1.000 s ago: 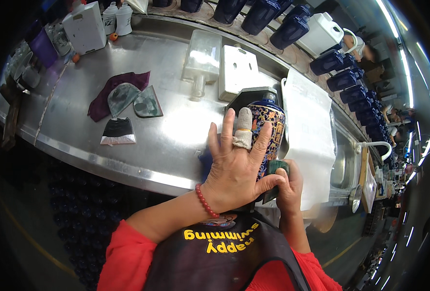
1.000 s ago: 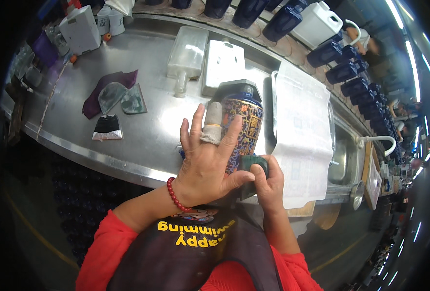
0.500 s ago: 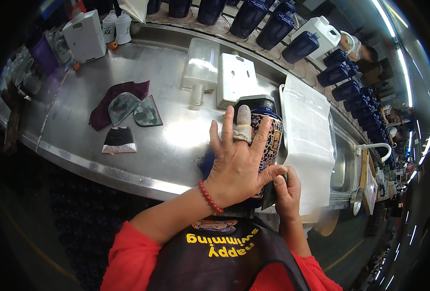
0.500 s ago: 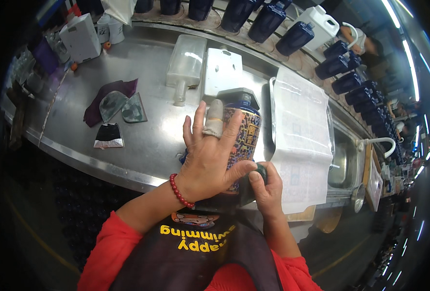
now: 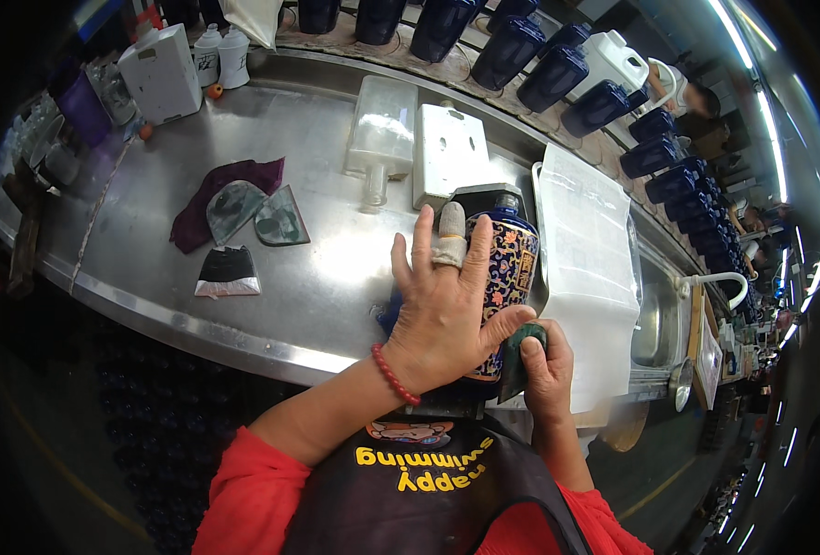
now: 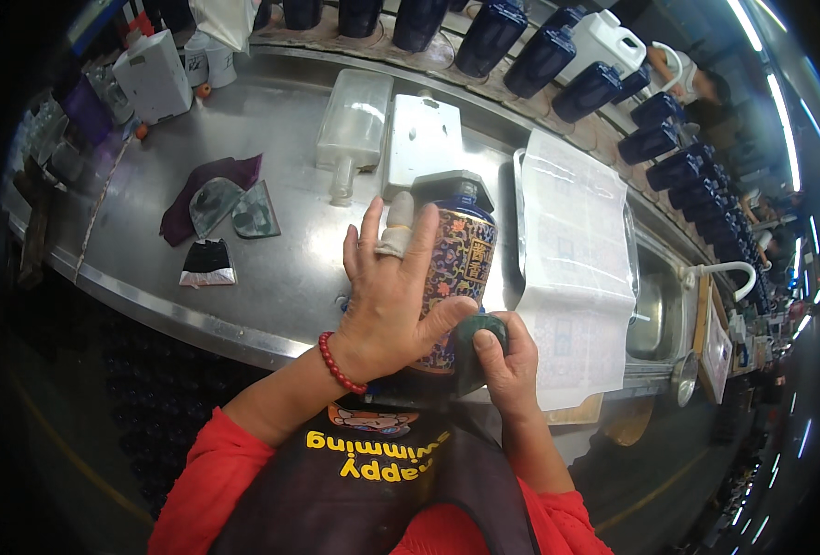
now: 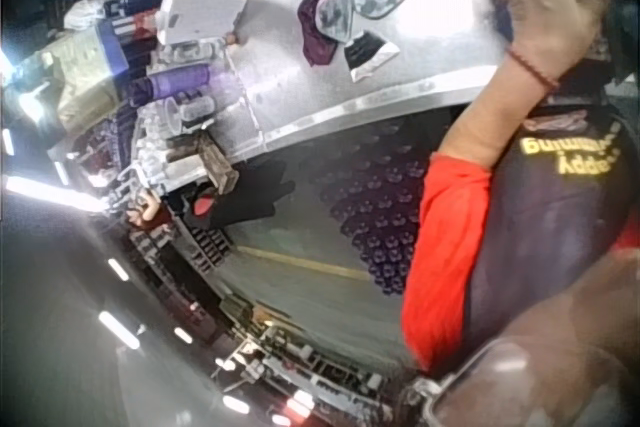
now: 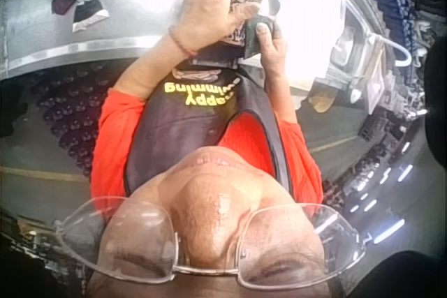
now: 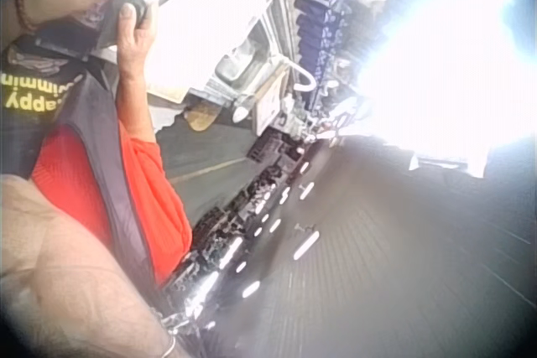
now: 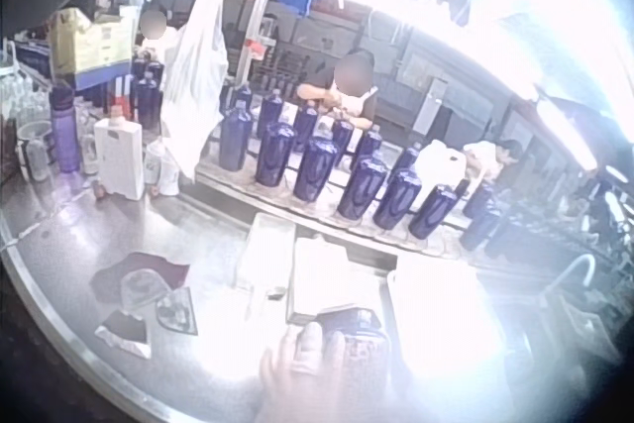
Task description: The person applies decorative stickers to a blue cylindrical container, smoothing each with a green plastic squeegee. They rotate the container to align and press the stickers, then retrieve another container from a nearby rack to continue the process.
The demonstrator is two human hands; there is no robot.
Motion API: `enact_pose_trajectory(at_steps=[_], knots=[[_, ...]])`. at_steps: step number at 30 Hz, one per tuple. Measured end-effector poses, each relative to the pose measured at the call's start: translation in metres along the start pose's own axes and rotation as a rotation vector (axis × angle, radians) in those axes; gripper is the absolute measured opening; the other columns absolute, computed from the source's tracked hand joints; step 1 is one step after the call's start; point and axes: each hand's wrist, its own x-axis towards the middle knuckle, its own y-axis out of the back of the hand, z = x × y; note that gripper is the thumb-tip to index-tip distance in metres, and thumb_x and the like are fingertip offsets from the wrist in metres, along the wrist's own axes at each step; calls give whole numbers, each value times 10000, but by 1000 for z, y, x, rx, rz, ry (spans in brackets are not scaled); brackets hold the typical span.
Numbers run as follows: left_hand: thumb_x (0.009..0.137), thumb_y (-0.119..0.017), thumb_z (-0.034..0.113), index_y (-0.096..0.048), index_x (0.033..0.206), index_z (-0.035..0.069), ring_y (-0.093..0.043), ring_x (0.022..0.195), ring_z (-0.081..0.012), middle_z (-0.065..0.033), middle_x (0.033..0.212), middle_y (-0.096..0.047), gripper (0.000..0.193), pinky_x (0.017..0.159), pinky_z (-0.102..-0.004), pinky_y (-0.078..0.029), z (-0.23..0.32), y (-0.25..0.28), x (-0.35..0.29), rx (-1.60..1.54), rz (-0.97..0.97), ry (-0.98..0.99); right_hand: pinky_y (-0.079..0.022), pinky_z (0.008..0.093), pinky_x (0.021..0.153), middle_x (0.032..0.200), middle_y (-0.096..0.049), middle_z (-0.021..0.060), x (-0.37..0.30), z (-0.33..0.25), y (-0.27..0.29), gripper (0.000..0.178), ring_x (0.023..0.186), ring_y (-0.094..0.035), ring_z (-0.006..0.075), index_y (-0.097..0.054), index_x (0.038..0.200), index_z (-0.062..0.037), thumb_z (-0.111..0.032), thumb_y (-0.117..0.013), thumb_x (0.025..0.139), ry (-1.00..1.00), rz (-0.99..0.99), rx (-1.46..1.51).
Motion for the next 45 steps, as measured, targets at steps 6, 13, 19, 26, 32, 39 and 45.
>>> enact_pose_trajectory(at_steps=[6, 13, 19, 26, 32, 39, 45], knots=[[977, -450, 679, -234, 1524, -138, -310, 1413, -471, -276, 1166, -636, 1006, 1180, -586, -87, -14, -6, -2, -253, -55, 98, -462, 232, 746, 905, -614, 6, 0, 0, -1, 297, 829, -533, 71, -590, 1068, -15, -298, -655, 1005, -18, 8, 23], [979, -438, 685, -235, 1517, -148, -308, 1409, -481, -294, 1145, -629, 1012, 1174, -592, -89, -12, -6, 0, -234, -50, 90, -460, 230, 745, 906, -614, 2, 0, 0, -1, 303, 831, -533, 70, -594, 1069, -22, -310, -661, 1002, -24, 10, 20], [976, -424, 697, -223, 1524, -140, -294, 1417, -490, -326, 1165, -602, 1019, 1169, -604, -78, -12, -3, 5, -235, -96, 86, -459, 232, 747, 905, -614, 1, -1, 3, 1, 316, 829, -534, 72, -596, 1072, -22, -322, -664, 1000, -28, 13, 13], [967, -415, 709, -321, 1554, -15, -298, 1380, -469, -300, 1324, -541, 937, 1108, -696, -134, -4, 0, 8, -56, 13, -41, -459, 238, 746, 898, -611, 1, 1, 1, -1, 292, 827, -534, 78, -600, 1061, -23, -303, -659, 1000, 17, 25, -9], [965, -422, 708, -343, 1540, -34, -288, 1391, -459, -296, 1363, -523, 942, 1109, -702, -132, -2, 2, 8, -40, -5, -10, -458, 238, 747, 899, -610, 0, 0, 3, 0, 285, 828, -533, 78, -601, 1059, -25, -297, -660, 999, 2, 21, -4], [979, -454, 668, -249, 1529, -122, -286, 1425, -467, -254, 1167, -632, 985, 1148, -646, -66, -11, 1, 1, -192, -62, 92, -457, 237, 738, 886, -609, -2, 1, 5, 1, 288, 819, -531, 75, -598, 1062, -22, -296, -661, 999, -10, 16, 9], [968, -439, 692, -223, 1534, -128, -242, 1449, -488, -290, 1296, -576, 1020, 1149, -662, -70, -10, 1, -7, -253, -67, 50, -460, 234, 731, 884, -613, 7, 2, 10, 5, 274, 816, -536, 75, -595, 1068, -15, -279, -640, 1006, 2, 5, -21]])
